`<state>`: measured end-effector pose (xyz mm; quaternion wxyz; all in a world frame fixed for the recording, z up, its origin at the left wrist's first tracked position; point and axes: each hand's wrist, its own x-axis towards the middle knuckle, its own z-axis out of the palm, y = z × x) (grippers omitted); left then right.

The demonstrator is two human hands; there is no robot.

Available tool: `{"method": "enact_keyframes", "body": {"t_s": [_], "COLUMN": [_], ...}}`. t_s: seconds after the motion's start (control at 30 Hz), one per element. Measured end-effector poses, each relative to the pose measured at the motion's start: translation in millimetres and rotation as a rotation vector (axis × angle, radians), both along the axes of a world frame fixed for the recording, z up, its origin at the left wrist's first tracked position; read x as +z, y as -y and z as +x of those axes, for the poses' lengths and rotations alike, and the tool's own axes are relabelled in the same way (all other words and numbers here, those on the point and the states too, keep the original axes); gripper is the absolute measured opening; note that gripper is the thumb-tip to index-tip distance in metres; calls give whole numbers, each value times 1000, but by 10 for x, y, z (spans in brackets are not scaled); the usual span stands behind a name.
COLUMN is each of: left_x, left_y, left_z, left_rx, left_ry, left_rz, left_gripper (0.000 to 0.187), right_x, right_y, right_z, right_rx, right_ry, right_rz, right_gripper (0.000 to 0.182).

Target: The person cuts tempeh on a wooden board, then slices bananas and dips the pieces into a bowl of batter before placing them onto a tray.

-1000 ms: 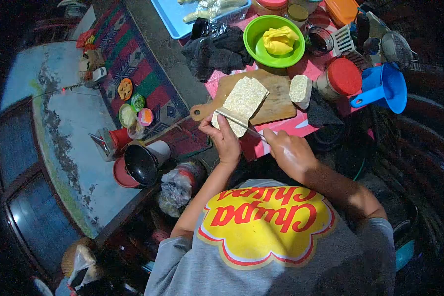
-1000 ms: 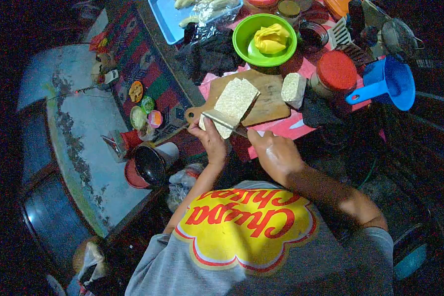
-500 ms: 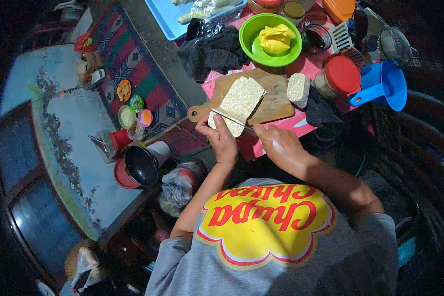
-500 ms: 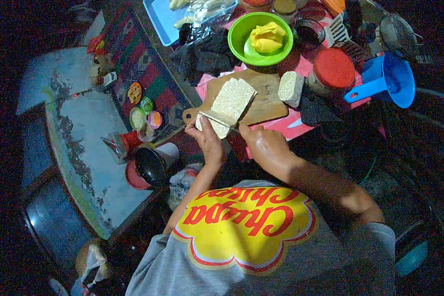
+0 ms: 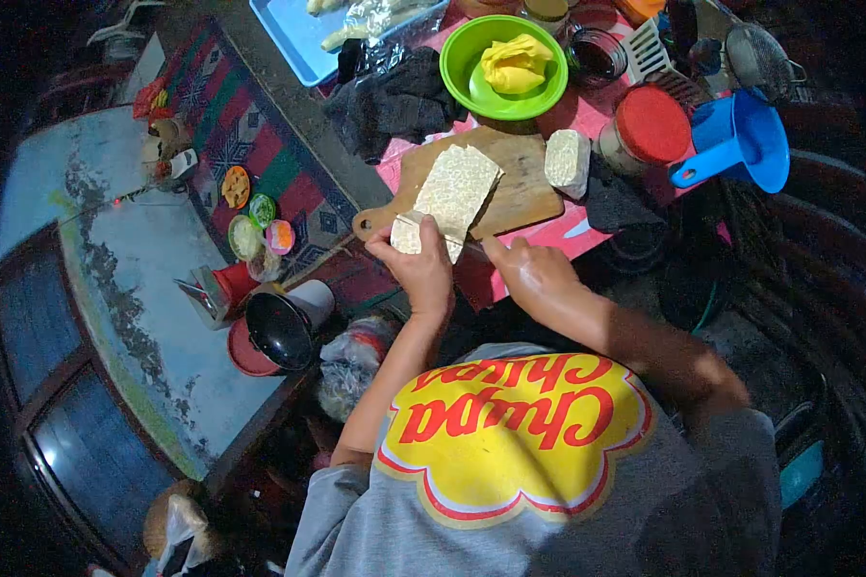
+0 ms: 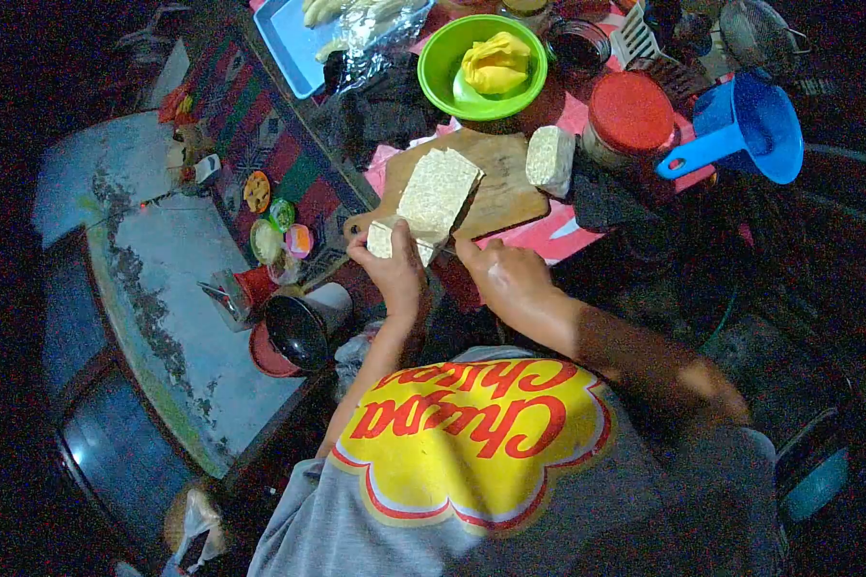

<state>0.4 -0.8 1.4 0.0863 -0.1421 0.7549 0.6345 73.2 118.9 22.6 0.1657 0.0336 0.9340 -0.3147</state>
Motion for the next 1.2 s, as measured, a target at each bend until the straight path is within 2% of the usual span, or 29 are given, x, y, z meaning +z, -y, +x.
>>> {"method": "enact_keyframes", "body": {"t_s": [0.07,0.13,0.17,0.23,0.33,0.53,0.67,0.77,0.83,0.87,0.93,0.97,1.03,1.2], "left_x": [-24,-83,-97,-13,-79,-52,-129,-83,-86,-86,-82,-79,-74,-127], "left_y": [15,49,48,-16,19,8,41,15,30,46,95,106,118,71], "left_z": [-4,-6,3,0,-7,2,-19,-19,-17,-15,18,44,78,102], "left_rx": [-12,-173,-174,-34,-13,-52,-18,-6,-61,-61,43,42,-48,-38], "left_ry": [0,-321,-319,-152,-103,-207,-159,-173,-142,-150,-64,-68,-159,-293], "left_rz": [-7,-399,-399,-181,-136,-246,-180,-168,-185,-179,247,248,19,-124], "left_gripper": [36,36,36,35,35,36,36,33,29,29,26,26,27,29], "right_x": [-21,-28,-43,-94,-181,-360,-437,-406,-323,-319,-320,-290,-152,342], "right_y": [8,-16,-27,-27,-4,57,-113,-191,-213,-242,-307,-324,-371,-218], "right_z": [-24,5,28,63,-25,-77,295,490,490,481,474,480,465,269], "right_rx": [-16,8,8,11,34,-6,-6,-10,-20,-22,-15,-15,-18,-84], "right_ry": [6,-31,-29,-4,49,56,-66,-31,221,213,198,194,218,118], "right_rz": [18,-4,-5,8,-2,25,-21,36,1,7,-229,-228,-345,-236], "right_gripper": [22,23,23,23,22,24,22,22,32,32,32,32,29,27]}}
